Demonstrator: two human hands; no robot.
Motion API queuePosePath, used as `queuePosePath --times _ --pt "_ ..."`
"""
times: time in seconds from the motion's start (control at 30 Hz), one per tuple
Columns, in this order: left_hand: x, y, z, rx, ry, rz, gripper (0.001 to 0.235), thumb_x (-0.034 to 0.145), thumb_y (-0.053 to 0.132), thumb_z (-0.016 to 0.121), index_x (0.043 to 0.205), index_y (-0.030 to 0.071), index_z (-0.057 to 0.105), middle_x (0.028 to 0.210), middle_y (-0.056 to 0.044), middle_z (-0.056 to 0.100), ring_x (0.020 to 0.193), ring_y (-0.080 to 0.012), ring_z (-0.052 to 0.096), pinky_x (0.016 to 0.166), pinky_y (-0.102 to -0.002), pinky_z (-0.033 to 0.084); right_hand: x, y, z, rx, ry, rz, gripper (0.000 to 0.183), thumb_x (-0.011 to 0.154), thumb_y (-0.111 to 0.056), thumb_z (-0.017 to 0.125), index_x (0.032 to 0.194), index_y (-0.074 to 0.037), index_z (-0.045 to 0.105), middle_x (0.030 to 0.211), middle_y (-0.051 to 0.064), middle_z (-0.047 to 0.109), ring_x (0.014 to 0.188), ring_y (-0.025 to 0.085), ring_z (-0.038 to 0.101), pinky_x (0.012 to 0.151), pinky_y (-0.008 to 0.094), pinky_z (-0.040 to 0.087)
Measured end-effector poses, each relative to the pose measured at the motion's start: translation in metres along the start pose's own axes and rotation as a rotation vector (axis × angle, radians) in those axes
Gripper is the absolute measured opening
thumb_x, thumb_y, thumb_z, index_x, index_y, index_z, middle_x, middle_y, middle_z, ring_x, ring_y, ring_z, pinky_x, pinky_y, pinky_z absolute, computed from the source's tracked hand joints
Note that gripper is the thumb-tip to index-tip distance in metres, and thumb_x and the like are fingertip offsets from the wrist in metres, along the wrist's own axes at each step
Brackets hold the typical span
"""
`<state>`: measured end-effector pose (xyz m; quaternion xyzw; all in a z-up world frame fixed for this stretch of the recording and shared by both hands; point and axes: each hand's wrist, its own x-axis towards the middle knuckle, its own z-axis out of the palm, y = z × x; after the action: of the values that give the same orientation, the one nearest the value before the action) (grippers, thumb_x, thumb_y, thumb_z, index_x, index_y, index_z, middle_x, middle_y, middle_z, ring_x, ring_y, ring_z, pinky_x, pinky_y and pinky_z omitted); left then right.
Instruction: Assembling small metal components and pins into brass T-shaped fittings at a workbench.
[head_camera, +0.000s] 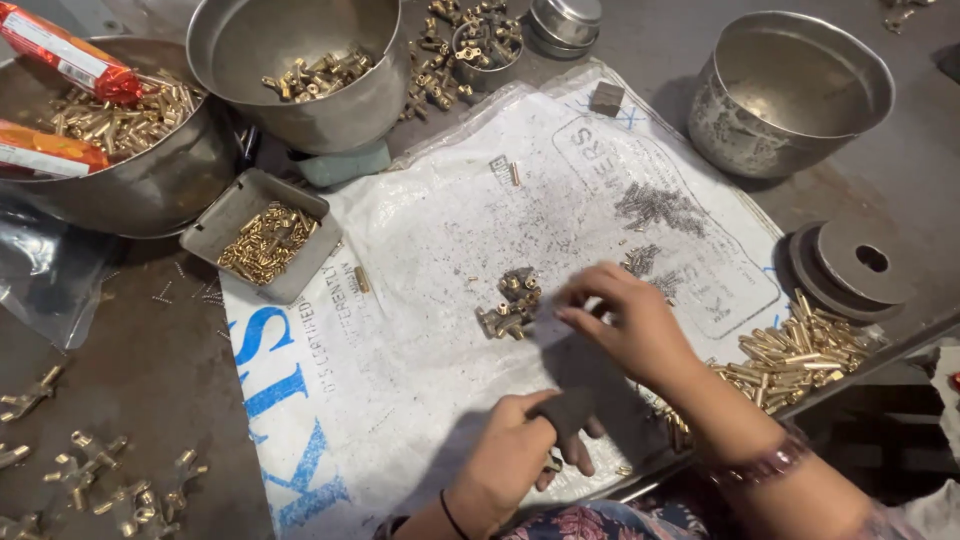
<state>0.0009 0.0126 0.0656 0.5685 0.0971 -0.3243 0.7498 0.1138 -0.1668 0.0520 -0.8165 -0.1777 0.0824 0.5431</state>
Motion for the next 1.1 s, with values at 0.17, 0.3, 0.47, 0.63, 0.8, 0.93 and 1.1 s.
queuePosePath --times 0.17,0.3,0.47,0.63,0.8,0.93,1.1 --pt "0.027 -0.041 -0.009 -0.08 -0.01 0.162 0.031 0.099 0.026 0.059 0.095 0.0 0.075 0.081 -0.002 0.073 0.069 -0.0073 0.06 0.057 -0.022 0.043 0.033 0.001 0.028 -0.499 0.063 -0.056 0.026 0.083 -0.016 0.08 0.108 -0.012 0.077 0.107 0.009 0.073 0.089 0.022 0.071 0.08 0.036 0.057" --pt "0.031 -0.039 -0.011 -0.19 0.152 0.193 0.022 0.09 0.009 0.062 0.108 0.0 0.072 0.079 -0.005 0.073 0.071 -0.0113 0.067 0.058 -0.024 0.047 0.022 0.013 0.025 -0.357 0.09 0.136 0.024 0.083 -0.016 0.08 0.106 -0.011 0.077 0.098 0.006 0.078 0.087 0.015 0.075 0.081 0.031 0.059" --pt "0.014 -0.011 0.0 -0.027 0.362 0.459 0.051 0.077 0.004 0.073 0.125 0.004 0.057 0.094 0.004 0.071 0.079 -0.0037 0.063 0.065 -0.021 0.052 -0.039 -0.006 0.007 0.016 0.063 0.27 0.018 0.084 -0.012 0.078 0.101 -0.006 0.077 0.09 0.004 0.08 0.083 0.012 0.074 0.078 0.029 0.061" --pt "0.025 -0.036 -0.005 -0.004 0.168 0.248 0.03 0.084 0.008 0.073 0.111 -0.005 0.076 0.078 -0.002 0.067 0.069 -0.0104 0.057 0.059 -0.025 0.046 -0.066 0.01 -0.035 0.049 0.095 0.322 0.017 0.087 -0.014 0.076 0.102 -0.007 0.079 0.091 0.003 0.079 0.084 0.012 0.072 0.078 0.031 0.058" --pt "0.025 -0.039 -0.005 0.21 0.173 0.301 0.029 0.082 0.01 0.071 0.11 0.003 0.076 0.084 0.001 0.073 0.076 -0.0074 0.062 0.07 -0.024 0.052 -0.089 0.034 -0.104 -0.891 0.228 0.264 0.027 0.082 -0.018 0.074 0.108 -0.016 0.08 0.108 0.006 0.077 0.098 0.028 0.071 0.084 0.038 0.056" --pt "0.0 0.001 0.012 0.465 0.306 0.09 0.028 0.08 0.023 0.077 0.107 0.017 0.08 0.085 0.004 0.078 0.078 -0.0051 0.07 0.074 -0.022 0.053 -0.087 0.033 -0.101 -1.019 0.088 0.08 0.025 0.08 -0.028 0.076 0.103 -0.019 0.081 0.102 0.003 0.076 0.1 0.029 0.069 0.083 0.04 0.056" --pt "-0.008 0.013 0.01 0.537 0.272 0.044 0.031 0.08 0.031 0.075 0.109 0.02 0.079 0.092 -0.002 0.081 0.084 -0.0139 0.076 0.078 -0.027 0.056 -0.072 0.014 -0.091 -1.163 -0.035 0.171 0.029 0.083 -0.03 0.069 0.108 -0.02 0.076 0.098 0.004 0.071 0.099 0.027 0.069 0.08 0.041 0.057"
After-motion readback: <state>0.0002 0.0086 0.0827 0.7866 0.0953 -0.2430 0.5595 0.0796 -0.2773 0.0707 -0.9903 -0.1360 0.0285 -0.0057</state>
